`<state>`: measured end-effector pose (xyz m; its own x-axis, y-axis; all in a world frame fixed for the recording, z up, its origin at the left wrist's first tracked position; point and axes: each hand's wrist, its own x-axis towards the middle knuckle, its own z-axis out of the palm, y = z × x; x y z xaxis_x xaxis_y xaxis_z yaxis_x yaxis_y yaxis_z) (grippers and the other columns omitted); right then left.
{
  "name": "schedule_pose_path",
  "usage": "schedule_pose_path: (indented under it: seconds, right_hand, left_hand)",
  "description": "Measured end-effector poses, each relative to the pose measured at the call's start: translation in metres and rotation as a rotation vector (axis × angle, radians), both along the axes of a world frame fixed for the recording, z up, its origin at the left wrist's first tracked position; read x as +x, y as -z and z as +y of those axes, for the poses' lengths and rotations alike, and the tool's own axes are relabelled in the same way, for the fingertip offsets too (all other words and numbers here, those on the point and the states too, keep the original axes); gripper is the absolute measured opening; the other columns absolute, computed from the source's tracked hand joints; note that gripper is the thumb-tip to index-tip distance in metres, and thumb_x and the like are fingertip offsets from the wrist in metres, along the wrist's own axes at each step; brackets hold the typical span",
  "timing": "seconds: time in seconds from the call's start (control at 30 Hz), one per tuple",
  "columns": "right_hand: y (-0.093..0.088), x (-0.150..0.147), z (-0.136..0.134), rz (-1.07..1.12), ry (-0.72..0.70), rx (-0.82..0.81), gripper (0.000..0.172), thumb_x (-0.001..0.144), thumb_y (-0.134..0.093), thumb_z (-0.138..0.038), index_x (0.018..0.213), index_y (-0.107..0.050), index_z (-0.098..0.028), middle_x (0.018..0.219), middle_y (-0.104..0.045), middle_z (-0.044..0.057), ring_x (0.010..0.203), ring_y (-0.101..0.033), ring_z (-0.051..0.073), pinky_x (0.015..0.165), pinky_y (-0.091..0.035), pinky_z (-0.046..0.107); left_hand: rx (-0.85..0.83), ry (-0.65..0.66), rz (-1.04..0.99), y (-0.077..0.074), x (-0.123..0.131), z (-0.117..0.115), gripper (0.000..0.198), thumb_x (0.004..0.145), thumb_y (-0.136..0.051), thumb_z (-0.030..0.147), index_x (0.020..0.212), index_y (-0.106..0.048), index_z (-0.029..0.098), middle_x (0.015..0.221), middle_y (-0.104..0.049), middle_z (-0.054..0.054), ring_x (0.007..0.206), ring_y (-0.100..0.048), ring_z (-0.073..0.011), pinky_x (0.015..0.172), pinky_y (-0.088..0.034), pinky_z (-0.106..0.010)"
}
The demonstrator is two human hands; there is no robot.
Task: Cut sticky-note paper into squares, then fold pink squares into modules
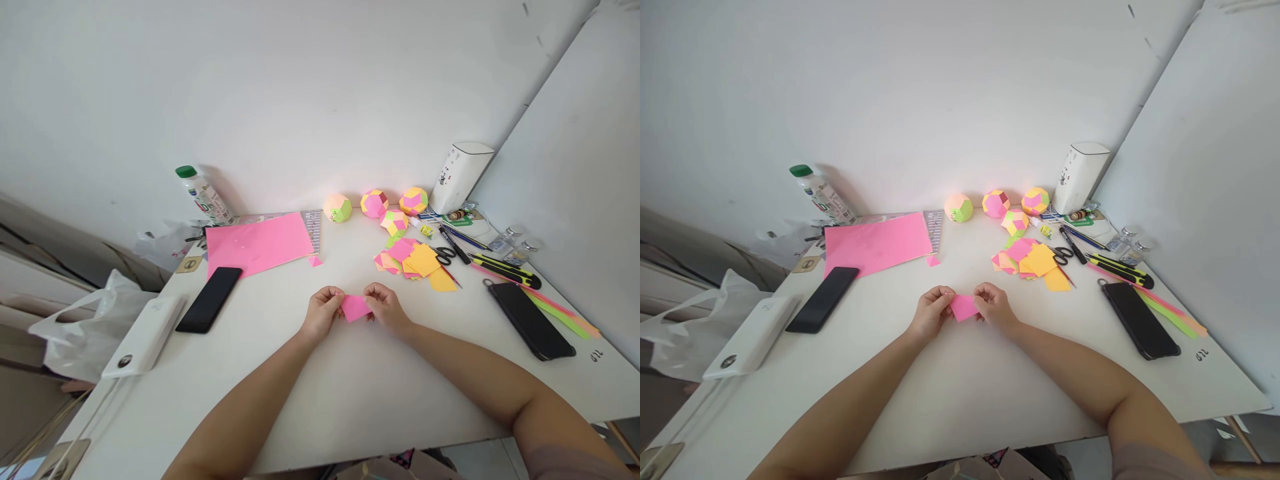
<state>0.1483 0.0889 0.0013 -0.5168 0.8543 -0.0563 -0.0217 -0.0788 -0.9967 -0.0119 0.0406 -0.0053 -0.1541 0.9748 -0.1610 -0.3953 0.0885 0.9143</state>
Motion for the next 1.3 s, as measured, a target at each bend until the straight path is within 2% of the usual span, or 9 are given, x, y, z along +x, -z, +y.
schedule_pose_path:
  seconds: [0.1, 0.23, 0.37, 0.63, 0.83, 0.97, 1.07, 1.17, 1.3]
  right_hand:
    - [-0.0009, -0.0006, 0.0005, 0.087, 0.003, -0.027, 0.014, 0.078, -0.051, -0.029, 0.074, -0.040, -0.022, 0.053, -0.050, -0.007, 0.043, -0.049, 0.011, 0.042, -0.036, 0.022]
    - [-0.0026, -0.0005, -0.0016, 0.020, -0.054, 0.027, 0.021, 0.079, -0.059, -0.037, 0.084, -0.048, -0.021, 0.061, -0.054, -0.006, 0.047, -0.050, 0.010, 0.045, -0.040, 0.023]
    - [-0.0015, 0.0008, -0.0027, -0.037, -0.080, 0.078, 0.026, 0.082, -0.058, -0.044, 0.077, -0.050, -0.019, 0.059, -0.053, -0.005, 0.047, -0.049, 0.010, 0.044, -0.039, 0.023]
    - [0.0031, 0.0015, -0.0008, -0.006, -0.062, 0.080, 0.025, 0.085, -0.054, -0.044, 0.080, -0.048, -0.020, 0.051, -0.053, -0.007, 0.040, -0.047, 0.009, 0.040, -0.036, 0.021]
    - [0.0026, -0.0009, -0.0004, 0.038, -0.025, 0.087, 0.024, 0.083, -0.057, -0.043, 0.088, -0.052, -0.020, 0.057, -0.055, -0.006, 0.044, -0.051, 0.010, 0.041, -0.038, 0.022]
    - [0.0000, -0.0011, -0.0003, 0.035, 0.000, 0.060, 0.025, 0.083, -0.058, -0.044, 0.086, -0.057, -0.019, 0.065, -0.057, -0.003, 0.048, -0.054, 0.011, 0.044, -0.041, 0.024]
    - [0.0003, -0.0010, 0.0000, 0.020, 0.003, 0.062, 0.024, 0.082, -0.059, -0.043, 0.082, -0.058, -0.018, 0.063, -0.055, -0.003, 0.049, -0.053, 0.010, 0.046, -0.042, 0.024]
    - [0.0025, -0.0014, 0.0006, 0.015, -0.006, 0.061, 0.024, 0.079, -0.063, -0.040, 0.091, -0.057, -0.019, 0.065, -0.056, -0.004, 0.050, -0.052, 0.010, 0.047, -0.042, 0.024]
    - [0.0049, -0.0021, 0.0016, 0.027, -0.036, 0.029, 0.040, 0.079, -0.063, -0.037, 0.112, -0.050, -0.020, 0.069, -0.059, -0.004, 0.052, -0.054, 0.010, 0.049, -0.044, 0.025]
  left_hand:
    - [-0.008, -0.017, -0.034, -0.0003, -0.0017, 0.0013, 0.021, 0.068, -0.068, 0.033, 0.064, -0.055, 0.017, 0.044, -0.049, 0.005, 0.039, -0.044, -0.0084, 0.041, -0.035, -0.022]
    - [0.004, 0.006, -0.011, 0.0001, -0.0012, 0.0007, 0.022, 0.067, -0.070, 0.033, 0.066, -0.055, 0.017, 0.045, -0.050, 0.005, 0.040, -0.045, -0.0081, 0.042, -0.035, -0.022]
    - [0.013, 0.011, -0.002, 0.0004, -0.0003, -0.0004, 0.022, 0.070, -0.069, 0.034, 0.068, -0.054, 0.017, 0.048, -0.051, 0.005, 0.042, -0.047, -0.0086, 0.045, -0.038, -0.023]
    - [0.065, -0.019, -0.065, -0.0039, -0.0020, 0.0013, 0.027, 0.077, -0.062, 0.039, 0.068, -0.048, 0.018, 0.051, -0.049, 0.005, 0.044, -0.049, -0.0087, 0.048, -0.039, -0.024]
    - [0.060, -0.004, -0.014, -0.0039, 0.0036, -0.0011, 0.032, 0.076, -0.066, 0.043, 0.091, -0.050, 0.020, 0.068, -0.059, 0.003, 0.057, -0.057, -0.0110, 0.057, -0.048, -0.026]
    - [0.061, -0.027, -0.031, 0.0003, 0.0045, -0.0015, 0.036, 0.074, -0.070, 0.041, 0.097, -0.050, 0.020, 0.072, -0.062, 0.003, 0.066, -0.060, -0.0108, 0.065, -0.048, -0.025]
    - [0.052, -0.050, -0.056, 0.0021, 0.0032, -0.0015, 0.038, 0.074, -0.070, 0.039, 0.100, -0.050, 0.020, 0.075, -0.063, 0.003, 0.070, -0.060, -0.0097, 0.069, -0.047, -0.023]
    - [0.039, -0.048, -0.083, 0.0010, 0.0019, -0.0011, 0.040, 0.073, -0.072, 0.037, 0.100, -0.049, 0.020, 0.069, -0.061, 0.005, 0.063, -0.057, -0.0081, 0.064, -0.045, -0.021]
    - [0.033, -0.044, -0.122, -0.0024, 0.0013, 0.0001, 0.041, 0.070, -0.075, 0.035, 0.095, -0.047, 0.019, 0.065, -0.058, 0.006, 0.058, -0.054, -0.0076, 0.058, -0.042, -0.020]
